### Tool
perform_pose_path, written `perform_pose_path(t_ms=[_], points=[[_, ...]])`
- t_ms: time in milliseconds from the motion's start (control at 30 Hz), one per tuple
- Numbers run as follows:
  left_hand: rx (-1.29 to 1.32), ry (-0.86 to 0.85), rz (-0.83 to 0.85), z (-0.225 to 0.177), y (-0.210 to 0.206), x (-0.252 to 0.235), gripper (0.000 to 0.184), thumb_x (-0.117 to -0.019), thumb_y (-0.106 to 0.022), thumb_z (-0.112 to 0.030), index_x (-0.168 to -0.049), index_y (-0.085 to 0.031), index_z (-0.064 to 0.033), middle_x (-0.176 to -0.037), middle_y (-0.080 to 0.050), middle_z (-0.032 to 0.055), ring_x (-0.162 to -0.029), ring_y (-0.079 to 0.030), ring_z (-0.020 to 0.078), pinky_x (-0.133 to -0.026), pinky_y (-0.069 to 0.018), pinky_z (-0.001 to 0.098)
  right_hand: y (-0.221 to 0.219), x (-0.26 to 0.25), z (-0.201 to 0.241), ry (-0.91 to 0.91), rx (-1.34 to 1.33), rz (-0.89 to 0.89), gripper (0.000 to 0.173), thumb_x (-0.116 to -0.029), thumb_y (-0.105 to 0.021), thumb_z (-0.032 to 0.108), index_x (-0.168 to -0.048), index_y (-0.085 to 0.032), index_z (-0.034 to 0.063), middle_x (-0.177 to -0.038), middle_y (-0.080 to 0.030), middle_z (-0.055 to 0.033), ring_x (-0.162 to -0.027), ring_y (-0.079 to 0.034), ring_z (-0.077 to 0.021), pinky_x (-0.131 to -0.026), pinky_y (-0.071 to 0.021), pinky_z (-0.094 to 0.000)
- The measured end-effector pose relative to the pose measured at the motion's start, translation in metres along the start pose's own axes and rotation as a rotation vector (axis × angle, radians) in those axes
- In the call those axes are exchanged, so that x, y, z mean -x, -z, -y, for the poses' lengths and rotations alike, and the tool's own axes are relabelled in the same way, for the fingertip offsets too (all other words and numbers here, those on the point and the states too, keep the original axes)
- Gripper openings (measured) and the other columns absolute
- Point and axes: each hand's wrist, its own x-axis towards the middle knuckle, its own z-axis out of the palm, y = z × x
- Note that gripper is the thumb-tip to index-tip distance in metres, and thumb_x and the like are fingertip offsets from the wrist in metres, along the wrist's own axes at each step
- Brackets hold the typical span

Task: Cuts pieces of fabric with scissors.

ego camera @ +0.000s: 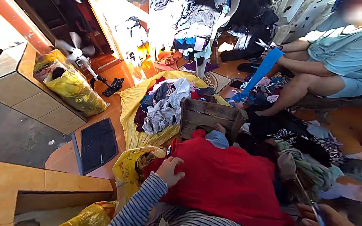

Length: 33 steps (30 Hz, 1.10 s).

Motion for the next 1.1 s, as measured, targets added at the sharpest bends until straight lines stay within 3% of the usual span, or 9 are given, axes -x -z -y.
perform_pose_path(t_ms=[67,133,200,400,533,600,833,1000,1100], points=[[-0.012,0.113,-0.071,0.014,-0.015,-0.017,0.086,-0.087,-0.081,-0.04,-0.157,-0.038,-0.0126,-0.155,-0.042,0.0223,-0.14,-0.045,0.0414,-0.114,-0.0396,0.0588,-0.037,-0.005,0.016,0.021,-0.027,0.049,0.073,-0.0767,-0.082,0.009,-0.137,-0.045,-0.011,-0.128,-0.062,-0.0289,-0.111,-0.066,-0.0354,-0.095,-0.0556,-0.0496],[-0.025,0.231,-0.009,0.024,-0.024,-0.025,0.111,-0.0815,-0.083,-0.053,-0.164,-0.02,-0.0131,-0.159,-0.035,0.0263,-0.141,-0.045,0.043,-0.114,-0.0398,0.0586,-0.059,-0.008,0.033,-0.008,0.077,0.072,0.073,-0.0738,-0.081,0.004,-0.136,-0.045,-0.011,-0.12,-0.063,-0.0325,-0.107,-0.066,-0.0422,-0.094,-0.0536,-0.0564],[-0.039,0.329,0.011,0.031,-0.022,-0.026,0.119,-0.0775,-0.082,-0.06,-0.164,-0.017,-0.0111,-0.158,-0.036,0.0267,-0.141,-0.046,0.041,-0.115,-0.0393,0.0569,-0.06,-0.01,0.04,-0.024,0.138,0.065,0.068,-0.0749,-0.082,0.005,-0.132,-0.05,-0.0113,-0.113,-0.065,-0.033,-0.103,-0.067,-0.0443,-0.092,-0.052,-0.0591],[-0.145,0.365,0.116,0.043,0.004,-0.018,0.062,-0.1052,-0.052,-0.049,-0.134,-0.058,0.0056,-0.132,-0.062,0.0289,-0.129,-0.057,0.0418,-0.112,-0.0404,0.0586,-0.051,0.001,0.023,0.069,0.079,0.23,0.074,-0.0724,-0.085,0.007,-0.133,-0.047,-0.0124,-0.119,-0.064,-0.0326,-0.104,-0.068,-0.0418,-0.094,-0.0552,-0.0532],[-0.087,0.253,0.002,0.045,0.008,-0.016,0.048,-0.1038,-0.059,-0.038,-0.129,-0.063,0.0028,-0.126,-0.066,0.0264,-0.123,-0.062,0.0394,-0.109,-0.0438,0.0582,-0.052,0.002,0.017,0.186,0.201,0.237,0.07,-0.0685,-0.085,0.006,-0.128,-0.053,-0.0128,-0.114,-0.066,-0.0317,-0.104,-0.067,-0.044,-0.094,-0.0532,-0.0576],[-0.078,0.223,0.018,0.047,0.008,-0.015,0.049,-0.101,-0.065,-0.036,-0.13,-0.062,0.0033,-0.127,-0.065,0.0262,-0.123,-0.061,0.0389,-0.109,-0.0437,0.0574,-0.061,0.005,0.012,0.248,0.308,0.141,0.05,-0.0663,-0.078,-0.002,-0.113,-0.064,-0.009,-0.097,-0.07,-0.0285,-0.091,-0.069,-0.0458,-0.081,-0.0537,-0.0644],[-0.13,0.193,0.32,0.041,0.021,0.028,0.042,-0.0987,-0.069,-0.032,-0.119,-0.067,0.004,-0.115,-0.069,0.0252,-0.112,-0.066,0.0383,-0.103,-0.0467,0.0593,0.013,0.026,-0.006,0.12,0.382,0.11,0.038,-0.0672,-0.071,-0.015,-0.104,-0.066,-0.0081,-0.089,-0.069,-0.027,-0.084,-0.069,-0.0428,-0.076,-0.0529,-0.0626],[0.134,0.332,0.502,0.05,0.031,0.033,0.043,-0.1097,-0.048,-0.032,-0.12,-0.064,0.0069,-0.112,-0.067,0.0218,-0.102,-0.066,0.0266,-0.097,-0.0507,0.048,0.028,0.002,-0.004,-0.108,0.319,0.37,0.033,-0.0804,-0.076,-0.006,-0.11,-0.062,-0.0105,-0.09,-0.068,-0.0229,-0.083,-0.066,-0.0321,-0.08,-0.0526,-0.0506],[0.412,0.408,0.431,0.068,0.032,0.028,0.033,-0.1109,-0.045,-0.027,-0.121,-0.061,-0.0006,-0.102,-0.068,0.0088,-0.089,-0.068,0.013,-0.084,-0.0573,0.0351,-0.013,0.003,0.015,0.018,0.122,0.192,0.054,-0.0685,-0.084,0.014,-0.112,-0.06,-0.0064,-0.096,-0.072,-0.0183,-0.085,-0.071,-0.028,-0.079,-0.0575,-0.0472]])
